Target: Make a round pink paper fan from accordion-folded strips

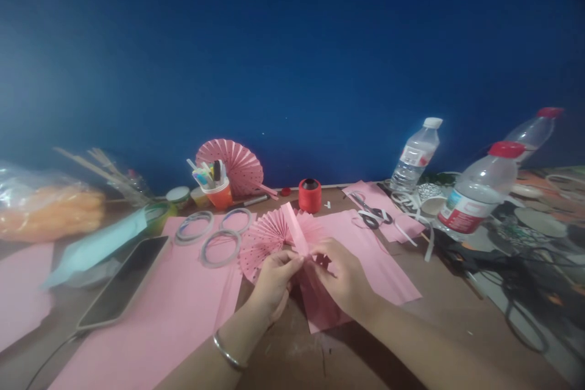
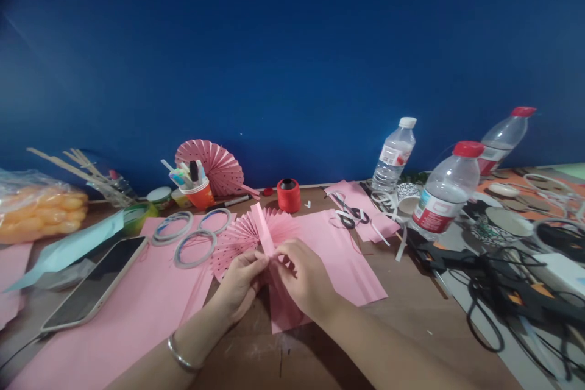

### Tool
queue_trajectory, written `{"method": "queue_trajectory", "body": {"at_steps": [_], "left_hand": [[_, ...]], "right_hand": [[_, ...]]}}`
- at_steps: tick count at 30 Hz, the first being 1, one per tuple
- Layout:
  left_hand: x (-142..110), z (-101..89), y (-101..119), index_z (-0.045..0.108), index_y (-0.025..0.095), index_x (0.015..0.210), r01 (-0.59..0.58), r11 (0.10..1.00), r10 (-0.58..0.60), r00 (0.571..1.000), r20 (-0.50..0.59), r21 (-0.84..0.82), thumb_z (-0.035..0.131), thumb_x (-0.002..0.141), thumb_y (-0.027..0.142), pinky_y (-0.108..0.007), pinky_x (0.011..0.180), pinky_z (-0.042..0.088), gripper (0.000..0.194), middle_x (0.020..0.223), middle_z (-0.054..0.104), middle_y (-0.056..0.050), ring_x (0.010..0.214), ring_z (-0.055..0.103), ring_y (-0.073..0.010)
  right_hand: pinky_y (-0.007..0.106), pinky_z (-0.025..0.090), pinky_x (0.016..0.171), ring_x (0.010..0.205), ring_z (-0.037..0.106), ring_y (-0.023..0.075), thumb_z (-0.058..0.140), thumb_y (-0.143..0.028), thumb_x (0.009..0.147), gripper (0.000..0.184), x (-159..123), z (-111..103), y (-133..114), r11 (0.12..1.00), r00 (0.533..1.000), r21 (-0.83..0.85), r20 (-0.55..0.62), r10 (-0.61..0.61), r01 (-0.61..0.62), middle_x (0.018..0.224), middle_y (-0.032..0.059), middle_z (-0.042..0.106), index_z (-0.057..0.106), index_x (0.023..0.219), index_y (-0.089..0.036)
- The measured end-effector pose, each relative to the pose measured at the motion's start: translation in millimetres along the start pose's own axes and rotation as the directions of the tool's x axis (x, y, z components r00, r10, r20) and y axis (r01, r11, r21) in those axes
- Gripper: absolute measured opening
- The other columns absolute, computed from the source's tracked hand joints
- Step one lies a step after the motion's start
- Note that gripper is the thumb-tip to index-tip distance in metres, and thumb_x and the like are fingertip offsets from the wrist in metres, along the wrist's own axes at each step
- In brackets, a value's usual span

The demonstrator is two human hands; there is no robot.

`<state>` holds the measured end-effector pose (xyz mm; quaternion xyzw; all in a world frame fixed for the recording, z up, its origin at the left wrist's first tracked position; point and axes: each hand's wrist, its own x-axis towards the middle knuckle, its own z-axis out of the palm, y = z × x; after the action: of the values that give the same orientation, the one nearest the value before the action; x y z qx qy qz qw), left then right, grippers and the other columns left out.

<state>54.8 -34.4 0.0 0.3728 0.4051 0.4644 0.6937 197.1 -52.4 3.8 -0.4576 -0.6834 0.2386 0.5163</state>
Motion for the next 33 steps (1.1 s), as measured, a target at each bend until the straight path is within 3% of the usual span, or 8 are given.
{"method": "queue_trajectory", "body": {"at_steps": [3,10,22,29,33], "left_hand": [[0.8,-1.9,-1.1,0.058,0.012,0.059,-0.001,0.998,0.003,0.999,0.033,-0.063,0.07,0.062,0.024,-0.021,0.058,0.041,0.017,0.058,0.058,0.0,0.055,0.052,-0.009],[1.6,-1.7,-1.4,0.058,0.012,0.058,-0.042,0.999,0.041,0.999,-0.004,-0.024,0.069,0.063,0.023,-0.017,0.051,0.037,0.017,0.053,0.053,0.002,0.049,0.046,-0.0055],[-0.1,1.0,3.5,0.054,0.012,0.055,-0.01,1.0,0.012,0.995,-0.098,0.017,0.069,0.06,0.027,-0.015,0.038,0.03,0.022,0.049,0.054,0.003,0.04,0.043,-0.0044],[2.7,-1.6,-0.2,0.06,0.012,0.058,-0.074,0.997,0.074,0.997,-0.016,0.029,0.069,0.061,0.023,-0.022,0.058,0.042,0.015,0.057,0.06,-0.001,0.055,0.053,-0.0097],[5.9,-6.3,-3.9,0.061,0.011,0.061,-0.106,0.99,0.107,0.994,-0.006,0.095,0.069,0.062,0.023,-0.023,0.06,0.042,0.014,0.06,0.059,-0.001,0.058,0.054,-0.0109]], "right_hand": [[0.031,0.047,0.073,0.083,0.057,0.0187,0.051,-0.021,0.08,0.017,-1.5,-1.2,-3.0,0.99,0.991,-0.06,0.045,-0.127,0.13,0.091,0.0055,0.063,0.061,0.092,-0.024],[0.029,0.053,0.065,0.083,0.061,0.0199,0.06,-0.028,0.073,0.027,-5.7,1.8,-1.0,0.999,0.999,-0.028,0.049,0.017,-0.016,0.097,0.0054,0.065,0.061,0.1,-0.024],[0.038,0.047,0.083,0.098,0.054,0.0239,0.062,-0.024,0.069,0.045,-6.0,3.3,-4.7,0.994,0.991,-0.109,0.137,0.003,0.012,0.106,0.0078,0.06,0.052,0.112,-0.023],[0.031,0.049,0.075,0.087,0.061,0.0197,0.049,-0.021,0.078,0.03,-3.5,4.8,-10.3,0.978,0.972,0.105,0.175,0.159,-0.179,0.1,0.0051,0.063,0.055,0.108,-0.023],[0.032,0.047,0.082,0.094,0.059,0.0194,0.048,-0.019,0.078,0.034,-2.5,5.1,-9.9,0.945,0.956,0.236,0.239,0.169,-0.226,0.105,0.005,0.062,0.054,0.112,-0.023]]}}
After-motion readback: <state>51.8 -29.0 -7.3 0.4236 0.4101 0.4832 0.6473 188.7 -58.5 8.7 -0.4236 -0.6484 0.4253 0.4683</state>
